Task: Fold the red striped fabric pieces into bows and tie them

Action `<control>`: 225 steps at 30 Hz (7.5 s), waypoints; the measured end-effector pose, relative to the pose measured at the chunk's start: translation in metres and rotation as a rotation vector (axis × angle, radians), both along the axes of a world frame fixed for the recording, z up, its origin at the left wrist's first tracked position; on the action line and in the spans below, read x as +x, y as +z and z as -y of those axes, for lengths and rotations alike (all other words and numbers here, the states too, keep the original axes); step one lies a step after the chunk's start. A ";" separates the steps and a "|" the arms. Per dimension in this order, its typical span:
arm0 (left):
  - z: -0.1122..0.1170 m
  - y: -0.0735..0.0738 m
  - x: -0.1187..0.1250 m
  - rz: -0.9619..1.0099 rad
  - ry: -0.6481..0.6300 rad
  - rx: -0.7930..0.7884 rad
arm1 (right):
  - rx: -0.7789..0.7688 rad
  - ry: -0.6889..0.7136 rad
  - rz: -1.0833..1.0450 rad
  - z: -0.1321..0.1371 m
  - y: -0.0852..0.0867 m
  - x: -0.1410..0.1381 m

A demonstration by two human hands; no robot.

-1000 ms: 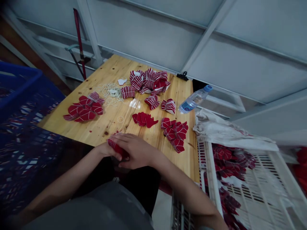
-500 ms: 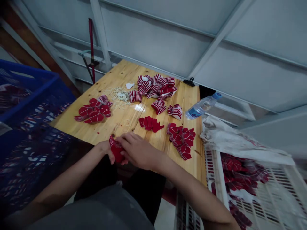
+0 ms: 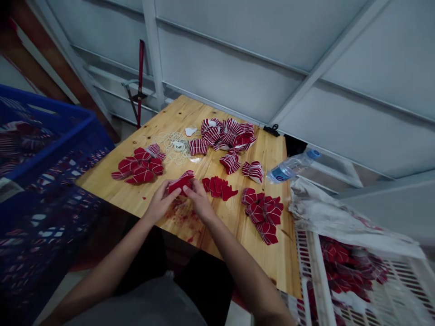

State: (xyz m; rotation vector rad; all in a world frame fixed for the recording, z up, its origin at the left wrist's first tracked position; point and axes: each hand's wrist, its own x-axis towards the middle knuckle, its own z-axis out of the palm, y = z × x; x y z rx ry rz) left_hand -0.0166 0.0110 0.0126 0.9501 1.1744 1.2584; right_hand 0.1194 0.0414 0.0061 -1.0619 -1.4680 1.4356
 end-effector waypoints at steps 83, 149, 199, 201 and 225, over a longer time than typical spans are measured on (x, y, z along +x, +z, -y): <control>0.025 -0.011 0.014 0.265 0.028 -0.068 | 0.216 0.145 0.377 0.043 0.049 0.052; 0.054 -0.009 -0.008 0.498 -0.650 -0.311 | -0.279 0.242 -0.542 0.053 0.060 0.061; 0.011 -0.032 -0.125 -1.272 0.230 0.372 | 0.386 -0.527 0.689 0.029 0.007 0.044; 0.012 -0.034 -0.122 -1.272 0.344 0.384 | 0.486 -0.543 0.811 0.020 0.012 0.080; -0.062 -0.018 0.100 -1.016 -0.185 0.288 | 0.610 0.369 1.060 -0.070 -0.008 0.149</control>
